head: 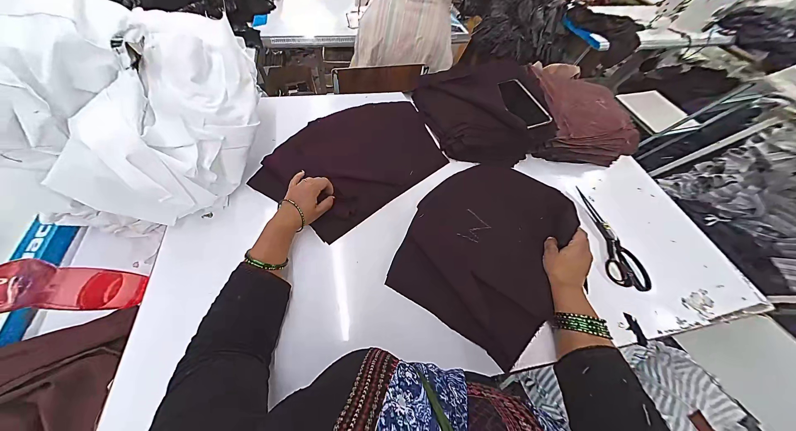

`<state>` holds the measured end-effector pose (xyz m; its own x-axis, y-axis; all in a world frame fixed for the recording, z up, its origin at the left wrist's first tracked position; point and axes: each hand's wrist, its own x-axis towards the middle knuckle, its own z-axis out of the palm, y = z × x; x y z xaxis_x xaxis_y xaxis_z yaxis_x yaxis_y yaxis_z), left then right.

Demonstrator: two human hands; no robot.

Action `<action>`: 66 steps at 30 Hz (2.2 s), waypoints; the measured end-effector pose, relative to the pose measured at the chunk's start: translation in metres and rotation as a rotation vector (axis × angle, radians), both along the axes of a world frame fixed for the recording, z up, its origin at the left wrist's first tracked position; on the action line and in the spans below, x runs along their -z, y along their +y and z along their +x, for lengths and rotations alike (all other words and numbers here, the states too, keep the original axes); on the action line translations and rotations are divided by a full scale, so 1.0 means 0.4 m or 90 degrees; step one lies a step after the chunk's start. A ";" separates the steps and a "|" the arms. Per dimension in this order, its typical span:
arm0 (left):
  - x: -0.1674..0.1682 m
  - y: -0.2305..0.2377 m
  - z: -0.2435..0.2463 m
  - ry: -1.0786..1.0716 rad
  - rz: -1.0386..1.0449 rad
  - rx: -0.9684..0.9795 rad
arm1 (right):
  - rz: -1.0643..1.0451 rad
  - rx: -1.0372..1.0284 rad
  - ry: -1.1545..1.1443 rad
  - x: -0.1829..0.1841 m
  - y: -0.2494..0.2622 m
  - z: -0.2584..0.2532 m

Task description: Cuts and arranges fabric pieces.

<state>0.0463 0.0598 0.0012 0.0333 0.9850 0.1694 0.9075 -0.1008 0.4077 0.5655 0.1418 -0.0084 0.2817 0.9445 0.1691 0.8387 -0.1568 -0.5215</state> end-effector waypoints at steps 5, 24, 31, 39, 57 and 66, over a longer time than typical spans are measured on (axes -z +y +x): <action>-0.021 -0.018 -0.011 0.036 0.045 0.011 | 0.005 -0.016 -0.002 -0.001 0.053 -0.040; -0.201 -0.028 -0.001 0.213 -0.478 -0.132 | 0.224 -0.385 -0.018 0.092 -0.335 -0.030; -0.158 0.224 0.039 -0.030 -0.136 -0.150 | 0.238 -0.398 -0.056 0.094 -0.311 -0.038; -0.141 0.331 -0.078 -0.045 -0.301 -0.093 | 0.141 -0.424 -0.041 0.077 -0.310 -0.031; 0.025 -0.138 0.013 -0.157 -0.007 -0.057 | 0.258 -0.475 -0.077 0.098 -0.309 -0.037; 0.052 -0.166 0.088 -0.187 0.069 -0.221 | 0.168 -0.521 0.051 0.061 -0.314 -0.034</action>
